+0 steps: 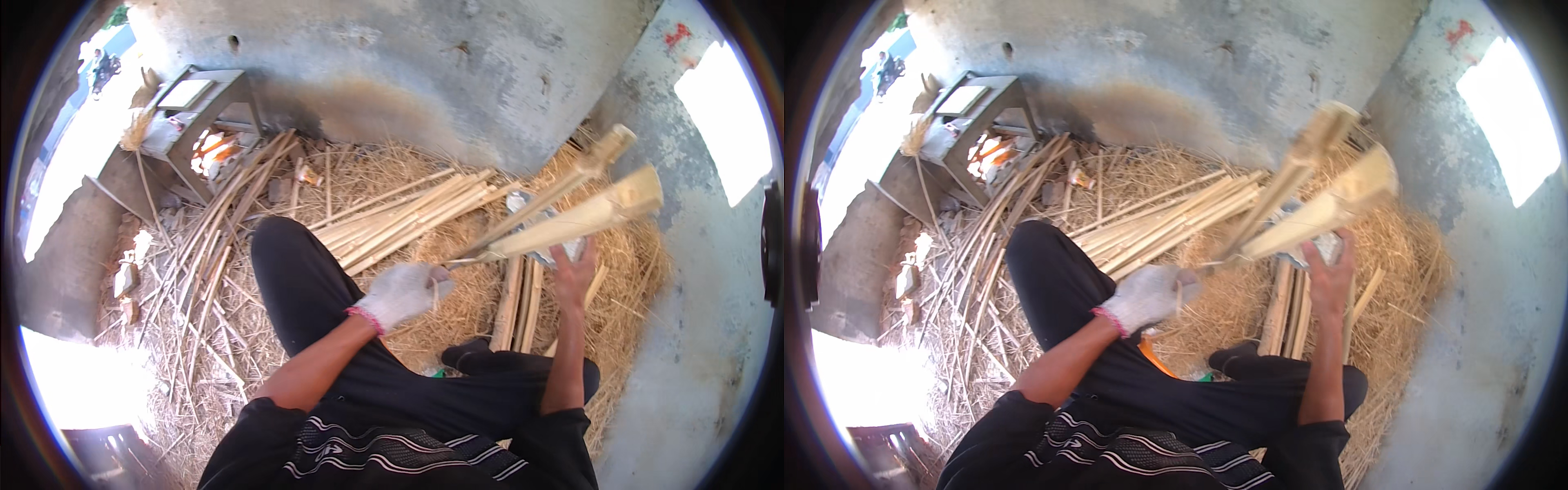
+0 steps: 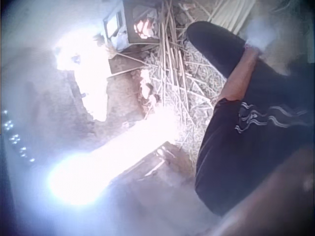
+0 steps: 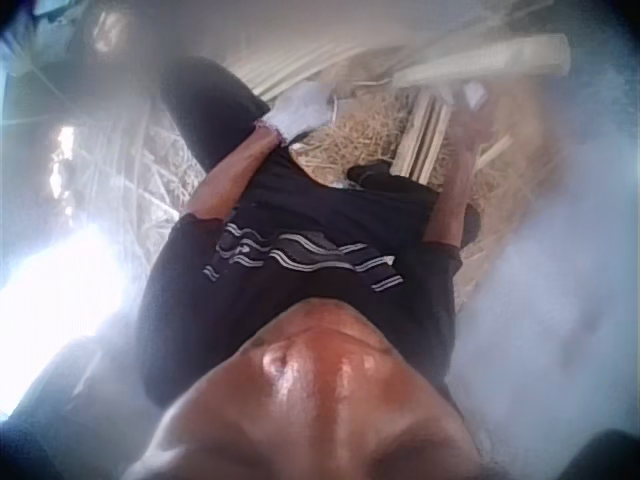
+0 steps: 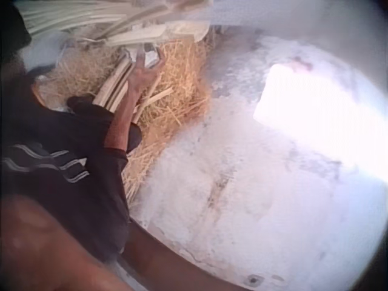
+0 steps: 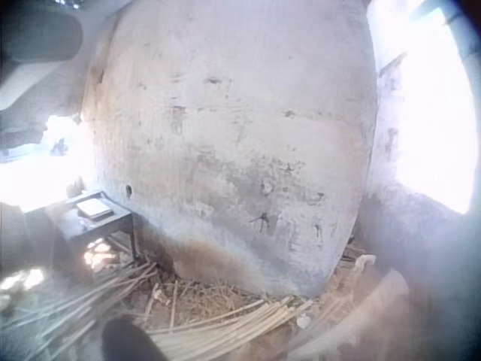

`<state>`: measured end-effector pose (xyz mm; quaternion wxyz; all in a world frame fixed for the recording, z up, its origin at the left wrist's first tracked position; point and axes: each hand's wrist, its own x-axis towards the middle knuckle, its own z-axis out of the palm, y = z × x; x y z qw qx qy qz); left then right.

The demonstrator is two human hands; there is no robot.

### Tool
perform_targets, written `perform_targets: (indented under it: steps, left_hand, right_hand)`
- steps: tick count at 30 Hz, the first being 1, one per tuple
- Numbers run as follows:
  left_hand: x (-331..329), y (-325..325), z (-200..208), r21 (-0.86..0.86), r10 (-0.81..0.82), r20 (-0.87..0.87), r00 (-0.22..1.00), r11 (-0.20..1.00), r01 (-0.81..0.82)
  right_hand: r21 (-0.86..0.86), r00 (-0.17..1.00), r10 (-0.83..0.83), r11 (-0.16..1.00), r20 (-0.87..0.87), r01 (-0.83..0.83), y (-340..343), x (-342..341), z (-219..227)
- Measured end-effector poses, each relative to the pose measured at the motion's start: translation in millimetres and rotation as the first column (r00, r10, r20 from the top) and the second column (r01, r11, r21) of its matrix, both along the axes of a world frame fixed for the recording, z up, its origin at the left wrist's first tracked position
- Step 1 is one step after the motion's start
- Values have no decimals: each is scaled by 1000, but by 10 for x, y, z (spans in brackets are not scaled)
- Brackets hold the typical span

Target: The person sits on a straw-covered floor and uses a large knife to split bamboo poles into thin strips. They hold the bamboo with a gloved left hand and strike the knife with a stone in their right hand to drive the blade through the material. The resulting strips are placed in a pile on the floor.

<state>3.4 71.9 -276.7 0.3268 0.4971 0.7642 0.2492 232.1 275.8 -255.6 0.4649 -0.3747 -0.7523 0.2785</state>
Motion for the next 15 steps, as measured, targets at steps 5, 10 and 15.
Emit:
perform_targets:
  steps: [5, 10, 15]
  left_hand:
    - [66, 237, 104, -84, -87, -48, 995, 993, 83]
    - [69, 322, -328, -21, -58, 32, 998, 998, 59]
    - [148, 285, -32, -101, -150, -73, 986, 985, 142]
  right_hand:
    - [99, 921, 2, 994, -389, 39, -112, 128, 640]
    - [367, 893, -154, 872, -423, 324, 160, 43, 745]
    - [-131, 920, 280, 959, 273, -253, 312, -100, 105]
